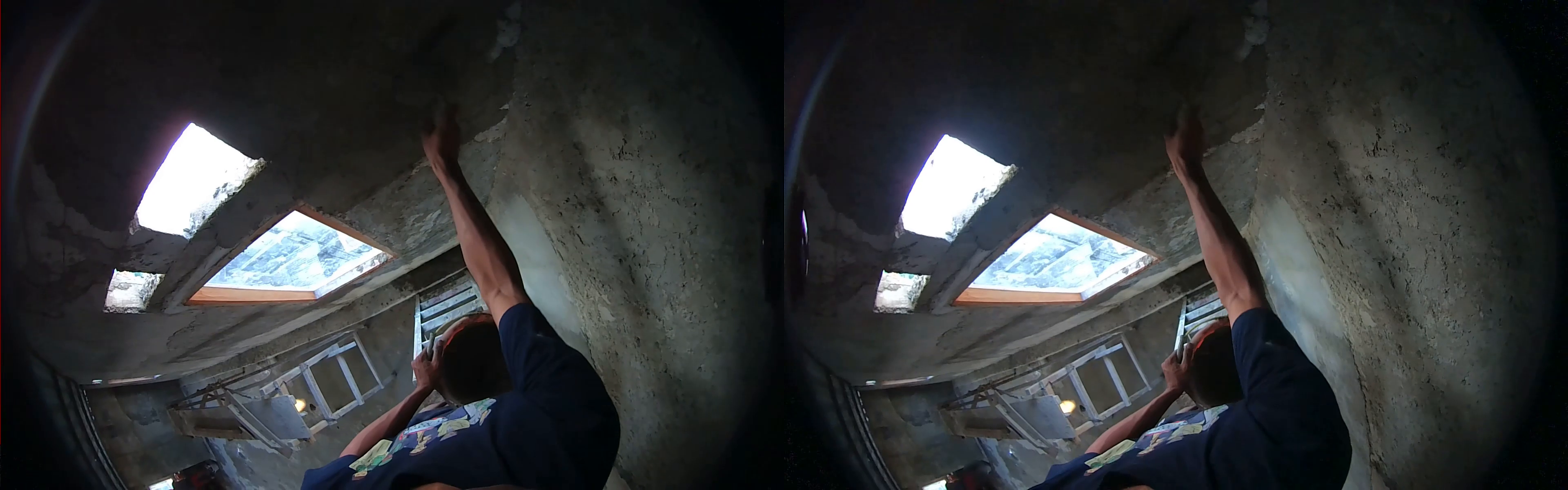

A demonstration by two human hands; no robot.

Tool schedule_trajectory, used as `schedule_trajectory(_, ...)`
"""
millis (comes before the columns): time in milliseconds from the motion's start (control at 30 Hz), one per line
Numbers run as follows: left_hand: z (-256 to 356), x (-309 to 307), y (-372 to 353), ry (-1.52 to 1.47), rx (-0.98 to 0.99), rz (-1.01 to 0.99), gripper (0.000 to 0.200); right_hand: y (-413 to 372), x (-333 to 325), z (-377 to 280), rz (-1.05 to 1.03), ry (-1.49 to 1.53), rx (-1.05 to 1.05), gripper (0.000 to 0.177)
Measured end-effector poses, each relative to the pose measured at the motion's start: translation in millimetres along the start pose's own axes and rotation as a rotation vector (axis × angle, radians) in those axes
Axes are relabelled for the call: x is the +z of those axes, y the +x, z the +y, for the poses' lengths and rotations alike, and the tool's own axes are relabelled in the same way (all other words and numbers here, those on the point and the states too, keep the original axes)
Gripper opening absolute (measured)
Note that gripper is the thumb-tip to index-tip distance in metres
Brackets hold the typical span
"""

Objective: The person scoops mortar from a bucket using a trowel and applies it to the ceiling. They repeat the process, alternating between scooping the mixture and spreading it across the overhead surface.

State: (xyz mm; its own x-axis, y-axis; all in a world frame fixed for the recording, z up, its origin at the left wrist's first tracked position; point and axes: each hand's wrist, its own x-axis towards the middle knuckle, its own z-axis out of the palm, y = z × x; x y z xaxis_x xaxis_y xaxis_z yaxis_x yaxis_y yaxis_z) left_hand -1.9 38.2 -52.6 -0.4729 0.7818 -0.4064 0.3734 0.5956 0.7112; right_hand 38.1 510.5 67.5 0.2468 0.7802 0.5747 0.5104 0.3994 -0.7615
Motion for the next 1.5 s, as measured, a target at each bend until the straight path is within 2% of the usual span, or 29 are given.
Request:
schedule_trajectory(67,-1.7,1.9,0.6,0.017,-0.041,-0.035,0.049,12.3,11.0,3.8,-0.033,-0.065,-0.074,0.05)
schedule_trajectory(133,-0.6,1.6,0.7,-0.018,-0.008,-0.006,0.051,11.4,24.0,10.1,-0.052,0.118,0.095,0.055)
schedule_trajectory(167,-0.2,1.1,3.6,-0.016,-0.006,0.0,0.051,7.9,23.4,10.2,-0.05,0.124,0.095,0.055)
schedule_trajectory(233,-1.3,2.0,1.8,0.001,0.037,0.019,0.052,-11.1,6.7,13.9,-0.142,0.062,0.277,0.059)
schedule_trajectory(367,0.0,2.3,2.7,0.003,-0.034,-0.021,0.053,-44.3,-3.7,43.6,-0.145,-0.078,0.344,0.058)
schedule_trajectory(433,-3.8,3.2,5.3,0.025,0.001,0.013,0.053,-54.5,-21.7,34.9,-0.246,-0.031,0.512,0.057)
schedule_trajectory(567,-2.6,2.3,1.0,0.031,-0.059,-0.008,0.054,-54.7,-30.1,37.5,-0.2,-0.099,0.408,0.053)
schedule_trajectory(633,-6.9,4.9,0.7,0.02,-0.009,0.024,0.054,-32.8,-27.3,32.5,-0.086,0.037,0.152,0.048)
schedule_trajectory(767,1.8,1.6,-0.9,0.031,-0.051,0.005,0.053,4.9,-11.1,-13.4,-0.194,0.078,0.179,0.049)
schedule_trajectory(833,-7.4,4.5,5.3,0.026,-0.003,0.011,0.053,-6.9,18.7,-11.8,-0.032,0.163,0.086,0.054)
schedule_trajectory(867,-10.7,5.0,8.6,0.03,-0.006,0.013,0.053,-17.3,27.2,-5.9,-0.033,0.166,0.09,0.054)
schedule_trajectory(933,-15.2,7.8,11.1,0.052,0.005,0.02,0.053,-45.8,30.6,3.5,-0.182,0.088,0.166,0.058)
schedule_trajectory(1000,1.7,1.5,10.5,0.071,-0.032,-0.012,0.053,-71.0,11.4,5.0,-0.199,0.099,0.091,0.061)
schedule_trajectory(1067,8.6,-1.9,11.2,0.088,-0.065,-0.035,0.053,-91.3,-1.7,5.0,-0.35,0.05,0.258,0.061)
schedule_trajectory(1100,8.7,-2.3,11.7,0.071,-0.057,-0.035,0.054,-100.5,-8.2,7.0,-0.349,0.051,0.257,0.061)
schedule_trajectory(1167,9.6,-2.1,11.6,0.051,-0.048,-0.032,0.054,-112.2,-17.3,16.9,-0.348,0.093,0.46,0.057)
schedule_trajectory(1200,9.1,-1.8,9.4,0.068,-0.043,-0.027,0.054,-108.6,-15.1,23.2,-0.349,0.093,0.458,0.057)
schedule_trajectory(1267,5.9,0.4,6.7,0.085,-0.044,-0.017,0.054,-83.8,-11.6,21.8,-0.058,-0.033,0.049,0.055)
schedule_trajectory(1300,2.7,3.1,4.5,0.063,-0.031,-0.006,0.054,-65.5,-9.6,20.1,-0.015,-0.007,-0.013,0.053)
schedule_trajectory(1400,1.2,1.6,0.2,0.043,-0.046,-0.012,0.053,-37.6,20.0,12.2,-0.034,0.156,0.092,0.053)
schedule_trajectory(1433,1.7,1.7,-0.6,0.054,-0.041,-0.006,0.053,-43.7,26.5,7.3,-0.037,0.157,0.096,0.053)
schedule_trajectory(1500,4.4,-0.6,2.6,0.065,-0.03,0.004,0.053,-58.4,37.3,0.0,-0.162,0.09,0.267,0.054)
